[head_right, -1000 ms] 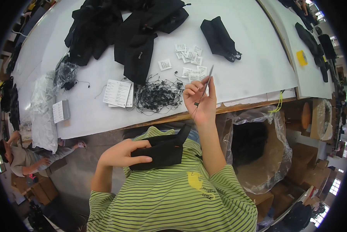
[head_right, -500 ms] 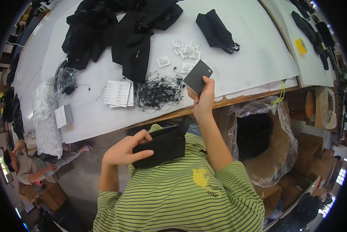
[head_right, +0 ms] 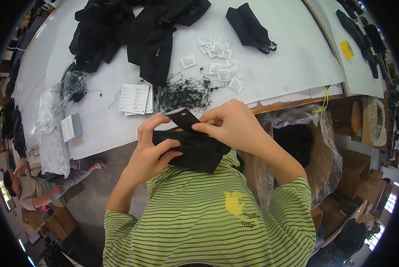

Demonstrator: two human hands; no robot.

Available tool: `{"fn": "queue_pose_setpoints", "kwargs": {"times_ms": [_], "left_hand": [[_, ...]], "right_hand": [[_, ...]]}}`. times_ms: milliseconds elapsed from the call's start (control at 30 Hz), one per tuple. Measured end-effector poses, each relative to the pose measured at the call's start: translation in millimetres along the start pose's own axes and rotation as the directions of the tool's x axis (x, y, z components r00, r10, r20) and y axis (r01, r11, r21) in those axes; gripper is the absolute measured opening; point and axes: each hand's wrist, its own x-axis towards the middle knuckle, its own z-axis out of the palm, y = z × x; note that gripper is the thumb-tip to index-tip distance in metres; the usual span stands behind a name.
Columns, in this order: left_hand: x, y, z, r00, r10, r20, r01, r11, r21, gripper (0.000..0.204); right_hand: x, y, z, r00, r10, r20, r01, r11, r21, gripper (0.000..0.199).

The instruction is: The recorder is placing small instruction booklets into black zipper cases.

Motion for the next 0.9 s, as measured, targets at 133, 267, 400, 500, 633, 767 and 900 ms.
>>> {"fn": "queue_pose_setpoints", "kwargs": {"times_ms": [133, 267, 400, 500, 633, 767, 900], "left_hand": [[-7, -5, 10, 0.98, 0.196, -0.025, -0.19, 0.969, 0.156, 0.018], [-2, -2, 10, 0.977, 0.2, -0.072, -0.181, 0.96, 0.213, 0.014], [5, 1, 6, 0.984, 0.176, -0.003, -0.172, 0.963, 0.209, 0.013], [5, -7, 11, 0.981, 0.185, 0.064, -0.192, 0.972, 0.135, 0.016], [9, -11, 7, 0.913, -0.041, 0.406, 0.067, 0.996, -0.052, 0.017], [47, -25, 4, 0.77, -0.161, 0.617, 0.39, 0.884, -0.257, 0.013], [124, -93, 36, 0.963, -0.269, 0.017, 0.266, 0.942, -0.204, 0.028]], "right_hand": [[-4, 2, 2, 0.998, 0.011, -0.066, -0.009, 0.999, 0.042, 0.019], [-8, -2, 3, 0.987, 0.037, -0.156, -0.023, 0.996, 0.09, 0.022], [-12, 8, 16, 0.977, -0.211, 0.037, 0.213, 0.937, -0.278, 0.016], [-16, 16, 31, 0.957, -0.273, 0.095, 0.288, 0.878, -0.383, 0.02], [-19, 18, 25, 0.975, -0.178, 0.134, 0.206, 0.948, -0.243, 0.027], [-24, 34, 19, 0.946, -0.187, 0.264, 0.259, 0.927, -0.271, 0.03], [-23, 46, 19, 0.947, -0.193, 0.256, 0.267, 0.916, -0.3, 0.033]]}}
